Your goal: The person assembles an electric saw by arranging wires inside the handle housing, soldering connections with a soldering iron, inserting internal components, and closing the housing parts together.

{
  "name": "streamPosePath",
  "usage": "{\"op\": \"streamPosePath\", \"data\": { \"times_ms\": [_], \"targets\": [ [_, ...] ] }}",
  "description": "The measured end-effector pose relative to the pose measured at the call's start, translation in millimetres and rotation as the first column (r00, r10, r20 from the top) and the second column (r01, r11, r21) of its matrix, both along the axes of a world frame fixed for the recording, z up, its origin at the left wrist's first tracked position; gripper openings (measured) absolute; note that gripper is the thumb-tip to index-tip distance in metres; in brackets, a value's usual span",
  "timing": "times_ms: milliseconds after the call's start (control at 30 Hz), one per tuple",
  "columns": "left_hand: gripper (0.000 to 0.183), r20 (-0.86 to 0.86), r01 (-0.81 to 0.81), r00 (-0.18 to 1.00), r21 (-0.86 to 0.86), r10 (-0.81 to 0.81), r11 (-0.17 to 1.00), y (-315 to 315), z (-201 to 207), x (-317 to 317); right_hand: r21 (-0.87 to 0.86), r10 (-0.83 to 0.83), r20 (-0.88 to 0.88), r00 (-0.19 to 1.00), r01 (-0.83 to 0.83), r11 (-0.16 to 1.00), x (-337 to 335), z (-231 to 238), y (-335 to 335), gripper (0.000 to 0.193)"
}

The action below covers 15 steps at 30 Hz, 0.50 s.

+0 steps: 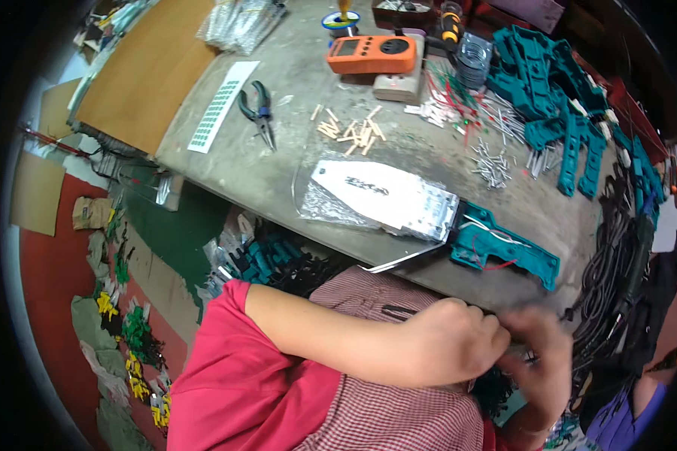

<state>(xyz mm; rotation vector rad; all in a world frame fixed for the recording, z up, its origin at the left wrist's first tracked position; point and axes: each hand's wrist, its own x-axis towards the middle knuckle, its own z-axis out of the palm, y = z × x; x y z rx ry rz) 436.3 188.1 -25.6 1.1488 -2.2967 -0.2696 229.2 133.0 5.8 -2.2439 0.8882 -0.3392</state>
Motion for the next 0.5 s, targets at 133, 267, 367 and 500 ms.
{"op": "streamPosePath", "data": {
  "times_ms": [133,267,367,500],
  "targets": [
    [0.013,-0.036,-0.018,0.999,-0.077,0.016,0.997,-11,7,14,0.103,-0.269,0.019,0.963,0.266,0.958,16,-2,12,0.034],
    [0.019,-0.023,-0.046,0.999,-0.128,0.043,0.991,-21,5,21,0.124,-0.286,0.174,0.942,0.267,0.956,24,-2,4,0.020],
    [0.024,-0.100,-0.075,0.993,-0.060,0.069,0.995,-37,40,67,-0.028,-0.142,0.293,0.945,0.157,0.987,11,-14,-9,0.016],
    [0.016,-0.026,-0.584,0.811,-0.079,0.584,0.808,-100,12,170,0.214,-0.458,0.477,0.750,0.406,0.888,28,-42,-7,0.012]
  ]
}}
